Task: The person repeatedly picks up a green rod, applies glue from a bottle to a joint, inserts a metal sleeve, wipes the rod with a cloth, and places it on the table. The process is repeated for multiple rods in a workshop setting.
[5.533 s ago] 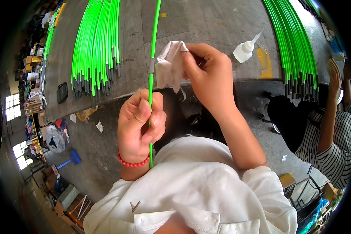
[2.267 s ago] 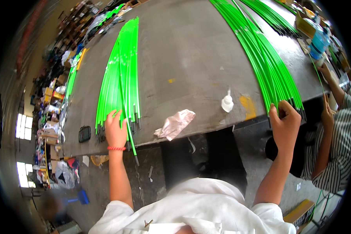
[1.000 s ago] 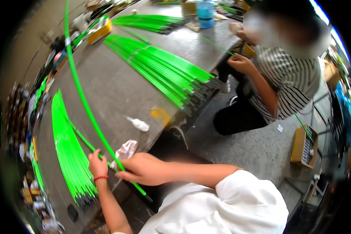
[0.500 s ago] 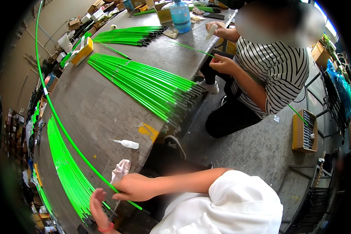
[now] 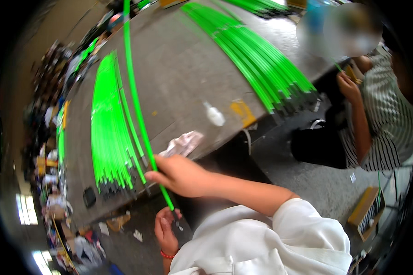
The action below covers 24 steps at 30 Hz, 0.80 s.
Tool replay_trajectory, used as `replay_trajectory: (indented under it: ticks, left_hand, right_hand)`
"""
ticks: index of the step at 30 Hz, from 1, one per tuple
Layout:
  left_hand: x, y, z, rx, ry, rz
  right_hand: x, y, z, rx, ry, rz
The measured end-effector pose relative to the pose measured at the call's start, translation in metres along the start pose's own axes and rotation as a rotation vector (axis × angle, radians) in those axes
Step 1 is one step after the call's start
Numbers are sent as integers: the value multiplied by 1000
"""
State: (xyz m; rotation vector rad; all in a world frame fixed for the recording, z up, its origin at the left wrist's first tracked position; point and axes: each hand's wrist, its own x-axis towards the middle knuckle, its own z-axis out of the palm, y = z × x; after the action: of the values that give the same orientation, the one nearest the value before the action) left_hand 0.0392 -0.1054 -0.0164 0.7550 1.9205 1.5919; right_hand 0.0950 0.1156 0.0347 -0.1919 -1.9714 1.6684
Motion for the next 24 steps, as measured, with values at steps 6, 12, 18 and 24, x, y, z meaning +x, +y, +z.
replay_trajectory:
  ticks: [6, 12, 18, 24]
  left_hand:
    - [18, 24, -11, 444, -96, 41]
    - [-14, -41, -35, 707, -47, 72]
    - [-101, -166, -109, 987, -530, -547]
    - [2, -7, -96, 452, -206, -139]
  right_hand:
    - [-7, 2, 43, 173, -217, 185]
    - [7, 3, 25, 44, -51, 136]
    - [20, 7, 4, 81, -29, 165]
    - [-19, 35, 55, -8, -402, 78]
